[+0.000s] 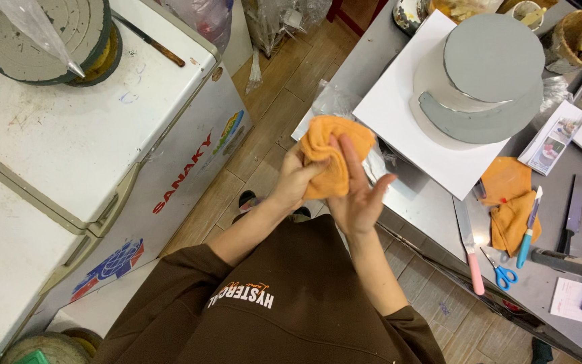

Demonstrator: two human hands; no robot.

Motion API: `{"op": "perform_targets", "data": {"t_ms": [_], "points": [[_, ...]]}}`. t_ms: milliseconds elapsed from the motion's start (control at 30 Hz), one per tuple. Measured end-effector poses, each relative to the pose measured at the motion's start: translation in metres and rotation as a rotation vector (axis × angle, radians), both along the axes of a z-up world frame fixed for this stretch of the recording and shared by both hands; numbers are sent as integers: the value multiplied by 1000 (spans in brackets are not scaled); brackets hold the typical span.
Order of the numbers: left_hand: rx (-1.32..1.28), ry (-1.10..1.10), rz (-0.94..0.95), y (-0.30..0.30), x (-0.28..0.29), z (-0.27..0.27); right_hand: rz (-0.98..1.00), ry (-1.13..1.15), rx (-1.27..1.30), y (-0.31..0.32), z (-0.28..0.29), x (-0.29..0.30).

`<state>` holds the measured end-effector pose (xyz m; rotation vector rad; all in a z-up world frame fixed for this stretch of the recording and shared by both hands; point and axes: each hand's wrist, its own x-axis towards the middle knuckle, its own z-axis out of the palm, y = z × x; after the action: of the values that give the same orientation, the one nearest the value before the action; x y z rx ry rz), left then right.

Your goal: The person fills a piping bag with white cream from a container using a spatula, and then seals the bag.

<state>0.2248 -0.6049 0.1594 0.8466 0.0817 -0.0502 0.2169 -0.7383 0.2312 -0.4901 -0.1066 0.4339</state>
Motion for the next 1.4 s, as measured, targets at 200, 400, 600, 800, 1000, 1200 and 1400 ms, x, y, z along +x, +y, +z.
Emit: {"op": "perform_targets", "data": {"t_ms": [200,400,600,800,1000,1200,1400], "points": [[236,-50,192,-10,0,18,-131,-386,-521,10,-11,-23],[893,-493,447,3,0,16,-203,-790,-916,5,-14,-28],[-222,-136,-46,30,-5,-24,-502,-835,-1170,-29,33,-3],[-16,-286,-98,-13,-33,31,-961,-1233,-1807,34,50,46],[-315,25,81,-17,-20,42,-513,-1101,-1858,55,11,32],[-320,-81,-43,35,27,45,116,-990,-1034,15,14,-5],[5,-143,-160,-15,19,44,25,-260,211,21,17,35]]}}
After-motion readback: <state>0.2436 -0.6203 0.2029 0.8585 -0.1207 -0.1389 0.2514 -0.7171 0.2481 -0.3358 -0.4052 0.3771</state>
